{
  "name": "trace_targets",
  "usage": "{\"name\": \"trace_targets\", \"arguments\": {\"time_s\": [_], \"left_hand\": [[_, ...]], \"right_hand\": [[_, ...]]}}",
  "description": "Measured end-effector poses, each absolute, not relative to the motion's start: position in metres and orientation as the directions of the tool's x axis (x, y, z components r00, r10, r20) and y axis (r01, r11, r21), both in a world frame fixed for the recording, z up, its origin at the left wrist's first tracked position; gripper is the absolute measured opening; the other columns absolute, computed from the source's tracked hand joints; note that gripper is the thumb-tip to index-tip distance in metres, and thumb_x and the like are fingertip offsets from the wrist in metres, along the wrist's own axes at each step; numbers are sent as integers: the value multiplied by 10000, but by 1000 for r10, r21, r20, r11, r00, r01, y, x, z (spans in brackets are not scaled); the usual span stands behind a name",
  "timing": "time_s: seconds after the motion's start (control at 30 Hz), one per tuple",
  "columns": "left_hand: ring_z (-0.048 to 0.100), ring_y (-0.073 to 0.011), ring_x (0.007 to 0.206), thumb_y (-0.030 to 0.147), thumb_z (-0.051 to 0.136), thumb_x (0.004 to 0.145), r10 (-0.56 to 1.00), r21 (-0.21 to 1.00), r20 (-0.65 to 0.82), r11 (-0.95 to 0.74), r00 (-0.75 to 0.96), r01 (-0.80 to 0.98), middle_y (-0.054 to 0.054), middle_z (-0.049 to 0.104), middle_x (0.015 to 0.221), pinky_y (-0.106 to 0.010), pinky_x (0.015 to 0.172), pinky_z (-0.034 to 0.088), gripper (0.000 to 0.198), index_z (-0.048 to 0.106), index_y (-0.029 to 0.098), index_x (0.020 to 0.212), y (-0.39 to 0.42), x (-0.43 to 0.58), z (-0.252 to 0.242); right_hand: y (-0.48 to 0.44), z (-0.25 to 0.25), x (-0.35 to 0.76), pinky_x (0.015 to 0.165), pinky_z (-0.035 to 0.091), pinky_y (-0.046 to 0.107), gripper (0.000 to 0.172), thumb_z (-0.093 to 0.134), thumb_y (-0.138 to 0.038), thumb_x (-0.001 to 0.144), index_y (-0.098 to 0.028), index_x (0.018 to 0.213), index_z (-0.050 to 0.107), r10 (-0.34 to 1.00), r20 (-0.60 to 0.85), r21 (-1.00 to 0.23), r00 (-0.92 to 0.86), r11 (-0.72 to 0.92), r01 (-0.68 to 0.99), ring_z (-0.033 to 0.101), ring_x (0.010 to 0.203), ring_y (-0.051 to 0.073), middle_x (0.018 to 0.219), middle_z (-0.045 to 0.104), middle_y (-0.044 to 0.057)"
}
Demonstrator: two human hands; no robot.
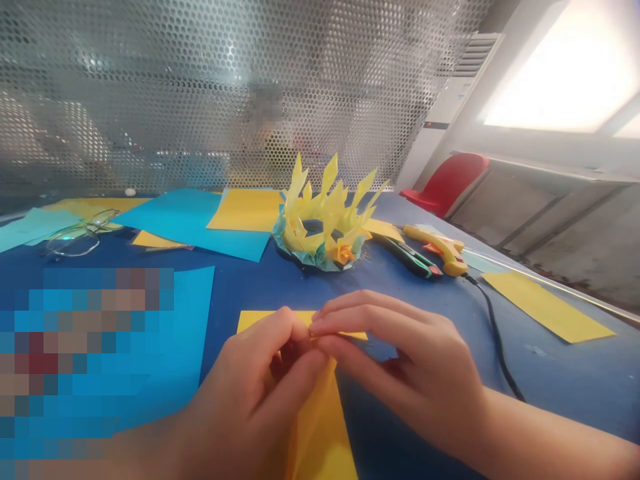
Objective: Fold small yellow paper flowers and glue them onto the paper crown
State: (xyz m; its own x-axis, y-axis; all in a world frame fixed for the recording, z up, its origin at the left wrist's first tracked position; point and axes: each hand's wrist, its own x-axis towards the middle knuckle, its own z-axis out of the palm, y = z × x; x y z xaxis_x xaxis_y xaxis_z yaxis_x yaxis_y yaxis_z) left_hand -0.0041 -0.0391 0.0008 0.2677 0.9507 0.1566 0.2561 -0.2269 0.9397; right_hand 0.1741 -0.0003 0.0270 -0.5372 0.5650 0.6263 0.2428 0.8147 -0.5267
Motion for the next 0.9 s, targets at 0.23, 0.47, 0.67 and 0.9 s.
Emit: {"name": "trace_targets", "arguments": {"time_s": [0.23,0.47,0.67,0.9], "left_hand": [[476,-113,594,386,499,926,948,914,166,-251,271,318,47,554,679,-206,518,385,229,529,236,755,-41,-5,1],[440,-91,550,339,509,932,928,891,211,-312,306,331,72,519,633,-188,499,349,236,475,232,725,-39,-5,2],[420,-81,547,313,433,978,862,806,324,-467,390,363,74,468,653,-181,495,348,246,432,229,747,-37,-8,-4],[392,-87,556,308,400,993,859,808,315,-466,403,362,69,431,644,-196,496,337,279,392,227,726,-37,-8,-5]], "right_hand": [[2,26,169,637,530,140,77,699,-97,784,-162,747,681,653,582,-627,-485,740,244,647,668,74,738,692,4],[-1,26,167,629,517,127,103,681,-48,759,-143,722,671,637,611,-612,-470,756,229,624,644,62,717,669,8],[-1,25,168,636,517,148,92,674,-49,778,-127,728,671,651,578,-647,-492,733,211,629,664,76,724,673,25],[-1,27,170,636,517,164,104,657,-77,804,-132,716,663,678,534,-688,-506,696,207,622,660,82,713,668,23]]}}
